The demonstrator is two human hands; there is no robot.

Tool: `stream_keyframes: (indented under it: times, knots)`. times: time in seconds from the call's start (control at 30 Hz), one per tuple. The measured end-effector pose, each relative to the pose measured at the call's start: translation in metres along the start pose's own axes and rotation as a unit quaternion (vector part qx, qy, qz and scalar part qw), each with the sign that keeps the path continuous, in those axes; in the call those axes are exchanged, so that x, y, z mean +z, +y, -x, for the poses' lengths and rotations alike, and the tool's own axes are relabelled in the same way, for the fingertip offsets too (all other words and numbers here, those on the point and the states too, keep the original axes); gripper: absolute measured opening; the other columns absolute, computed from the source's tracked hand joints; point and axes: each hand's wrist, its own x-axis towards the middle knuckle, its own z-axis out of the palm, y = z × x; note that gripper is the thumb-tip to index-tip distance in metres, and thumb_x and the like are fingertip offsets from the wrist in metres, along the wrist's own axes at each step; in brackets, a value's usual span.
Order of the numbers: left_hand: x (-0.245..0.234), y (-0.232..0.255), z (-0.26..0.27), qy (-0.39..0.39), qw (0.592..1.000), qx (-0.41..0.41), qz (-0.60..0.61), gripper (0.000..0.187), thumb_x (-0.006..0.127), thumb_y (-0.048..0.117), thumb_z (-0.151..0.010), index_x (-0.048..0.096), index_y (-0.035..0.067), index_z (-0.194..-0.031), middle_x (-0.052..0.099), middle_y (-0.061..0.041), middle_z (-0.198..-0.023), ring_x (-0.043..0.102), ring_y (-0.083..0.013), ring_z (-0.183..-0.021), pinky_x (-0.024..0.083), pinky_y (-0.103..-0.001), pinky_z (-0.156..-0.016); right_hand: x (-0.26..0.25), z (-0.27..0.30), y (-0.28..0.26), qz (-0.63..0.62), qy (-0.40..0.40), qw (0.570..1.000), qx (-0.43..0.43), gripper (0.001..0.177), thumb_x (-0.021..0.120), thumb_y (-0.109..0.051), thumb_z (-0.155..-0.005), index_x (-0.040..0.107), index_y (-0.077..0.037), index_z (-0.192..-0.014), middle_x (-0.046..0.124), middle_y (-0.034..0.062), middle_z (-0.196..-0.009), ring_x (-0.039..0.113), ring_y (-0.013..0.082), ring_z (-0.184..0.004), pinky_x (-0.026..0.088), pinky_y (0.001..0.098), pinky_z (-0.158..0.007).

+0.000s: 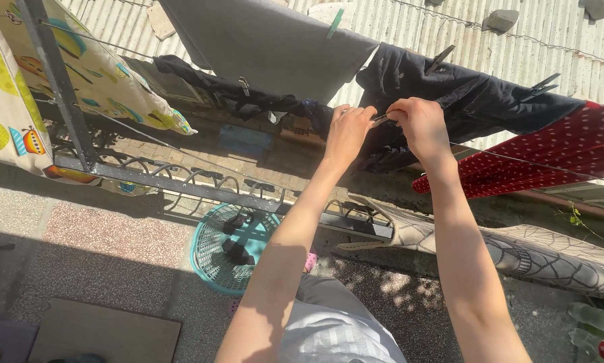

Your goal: Hanging laundry on a clothesline on a balcony.

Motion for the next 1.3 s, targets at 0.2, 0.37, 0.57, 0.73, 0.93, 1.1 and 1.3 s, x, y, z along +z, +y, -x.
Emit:
stream_keyframes:
  times: [0.2, 0.37, 0.57, 0.73, 0.93, 1.1, 1.3]
  knots:
    - [0.000, -0.008, -0.002, -0.034, 0.999, 0.023, -0.028, 0.013, 0.071, 0.009, -0.085, 0.067, 0.005, -0.096, 0.073, -0.011, -0.080, 0.070, -0.0314, -0.087, 0.047, -0.044, -0.092, 0.022, -0.003, -0.006, -0.014, 0.051, 0.992, 0.113, 0.013, 0.077, -0.008, -0.093, 0.075, 0.003, -0.099, 0.070, 0.0150, -0.079, 0.068, 0.0229, -0.068, 0.051, 0.0321, -0.065]
    - [0.000, -0.002, -0.008, -0.026, 0.999, -0.039, -0.020, 0.013, 0.073, 0.016, -0.091, 0.071, 0.005, -0.085, 0.069, -0.015, -0.070, 0.069, -0.0350, -0.072, 0.051, -0.043, -0.081, 0.058, 0.001, 0.013, -0.193, 0.120, 0.951, 0.209, 0.015, 0.077, -0.012, -0.093, 0.076, 0.002, -0.098, 0.076, 0.0086, -0.083, 0.071, 0.0107, -0.073, 0.055, 0.0236, -0.068]
    - [0.003, -0.007, -0.007, -0.038, 0.998, -0.024, -0.043, 0.023, 0.074, 0.023, -0.087, 0.069, 0.004, -0.076, 0.069, -0.013, -0.069, 0.069, -0.0338, -0.071, 0.050, -0.045, -0.078, 0.046, -0.007, 0.001, -0.156, 0.063, 0.964, 0.207, 0.016, 0.058, -0.011, -0.108, 0.062, 0.003, -0.104, 0.072, 0.0094, -0.082, 0.072, 0.0140, -0.072, 0.055, 0.0281, -0.066]
    - [0.011, -0.022, -0.008, -0.056, 0.995, 0.019, -0.080, 0.022, 0.072, 0.018, -0.088, 0.069, 0.006, -0.070, 0.069, -0.011, -0.070, 0.069, -0.0318, -0.077, 0.050, -0.044, -0.083, 0.011, -0.004, 0.021, 0.147, 0.021, 0.989, -0.005, 0.016, 0.062, 0.001, -0.096, 0.072, 0.003, -0.109, 0.066, 0.0210, -0.087, 0.066, 0.0328, -0.074, 0.053, 0.0389, -0.069]
    - [0.016, -0.027, -0.004, -0.002, 0.997, 0.041, -0.060, 0.013, 0.070, 0.009, -0.084, 0.069, 0.007, -0.071, 0.069, -0.011, -0.072, 0.069, -0.0300, -0.078, 0.049, -0.043, -0.081, -0.002, -0.012, 0.016, 0.098, -0.096, 0.987, 0.079, 0.022, 0.074, 0.000, -0.080, 0.077, 0.004, -0.102, 0.070, 0.0200, -0.075, 0.074, 0.0309, -0.070, 0.057, 0.0368, -0.068]
    - [0.017, -0.026, -0.007, -0.053, 0.993, 0.020, -0.107, 0.010, 0.068, 0.005, -0.084, 0.071, 0.009, -0.075, 0.069, -0.010, -0.072, 0.069, -0.0286, -0.077, 0.049, -0.041, -0.081, 0.027, -0.026, 0.016, 0.336, -0.142, 0.929, 0.061, 0.013, 0.084, -0.009, -0.074, 0.075, 0.000, -0.074, 0.069, 0.0203, -0.069, 0.072, 0.0356, -0.070, 0.058, 0.0404, -0.063]
    - [0.030, -0.042, 0.008, -0.060, 0.988, 0.044, -0.137, 0.012, 0.064, -0.001, -0.077, 0.069, 0.009, -0.072, 0.070, -0.008, -0.075, 0.068, -0.0269, -0.078, 0.048, -0.040, -0.081, 0.069, -0.017, 0.019, 0.339, -0.123, 0.932, -0.042, 0.011, 0.075, 0.004, -0.066, 0.071, -0.006, -0.070, 0.069, 0.0171, -0.072, 0.071, 0.0338, -0.070, 0.058, 0.0403, -0.063]
